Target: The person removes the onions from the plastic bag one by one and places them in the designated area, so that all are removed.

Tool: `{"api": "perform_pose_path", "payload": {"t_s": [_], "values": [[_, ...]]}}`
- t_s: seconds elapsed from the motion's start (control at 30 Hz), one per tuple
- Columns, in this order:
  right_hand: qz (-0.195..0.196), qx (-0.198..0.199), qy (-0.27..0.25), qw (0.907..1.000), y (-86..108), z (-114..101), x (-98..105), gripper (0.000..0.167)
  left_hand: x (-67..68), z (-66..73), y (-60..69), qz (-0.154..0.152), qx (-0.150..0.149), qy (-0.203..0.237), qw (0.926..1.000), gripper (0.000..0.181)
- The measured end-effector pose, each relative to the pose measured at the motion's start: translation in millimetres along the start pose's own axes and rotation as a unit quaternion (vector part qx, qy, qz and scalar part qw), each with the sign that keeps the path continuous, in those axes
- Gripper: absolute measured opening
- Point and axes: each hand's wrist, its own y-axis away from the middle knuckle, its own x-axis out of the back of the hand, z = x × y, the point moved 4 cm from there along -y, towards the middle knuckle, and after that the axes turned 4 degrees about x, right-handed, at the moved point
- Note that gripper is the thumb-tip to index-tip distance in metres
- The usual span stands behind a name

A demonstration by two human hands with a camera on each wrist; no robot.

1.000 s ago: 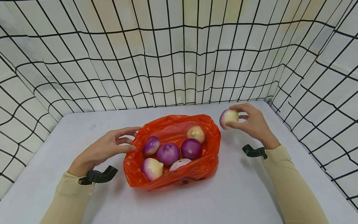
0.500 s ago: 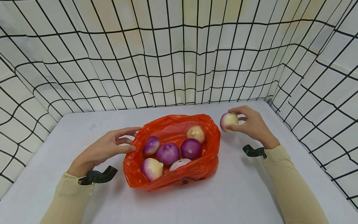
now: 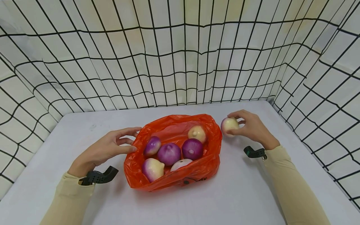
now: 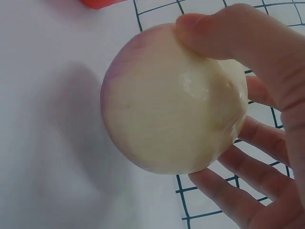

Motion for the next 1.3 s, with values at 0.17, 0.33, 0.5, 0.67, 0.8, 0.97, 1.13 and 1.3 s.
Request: {"api": "perform_pose_path", "payload": {"t_s": [0.17, 0.33, 0.5, 0.67, 0.8, 0.97, 1.13, 1.3], "values": [[-0.022, -0.005, 0.001, 0.9998, -0.7, 2, -4, 0.063, -0.1, 0.5, -0.1, -0.001, 0.002, 0.003, 1.0000, 0.078], [-0.032, -0.010, 0.001, 0.9994, -0.6, 7, -8, 0.062, 0.0, -0.6, -0.6, -0.002, 0.003, 0.006, 1.0000, 0.078], [-0.034, -0.016, -0.010, 0.9992, -0.1, 11, -11, 0.062, 0.0, -0.7, -1.5, 0.000, 0.000, 0.000, 1.0000, 0.078], [-0.038, -0.022, -0.025, 0.9987, -0.5, 14, -14, 0.066, -0.1, -1.0, -1.2, 0.003, -0.002, -0.004, 1.0000, 0.076], [-0.041, -0.023, -0.019, 0.9987, -1.7, 15, -16, 0.070, 0.0, -1.3, -0.7, 0.004, -0.001, -0.005, 1.0000, 0.076], [-0.049, -0.029, -0.002, 0.9983, -2.9, 17, -17, 0.069, -0.1, -1.6, -1.1, 0.002, -0.003, -0.005, 1.0000, 0.075], [-0.047, -0.035, 0.006, 0.9983, -3.1, 18, -16, 0.066, 0.2, -1.9, -1.2, 0.002, -0.005, -0.005, 1.0000, 0.075], [-0.046, -0.031, 0.008, 0.9985, -2.3, 18, -15, 0.064, 0.3, -1.8, -1.5, 0.002, -0.004, -0.007, 1.0000, 0.075]]}}
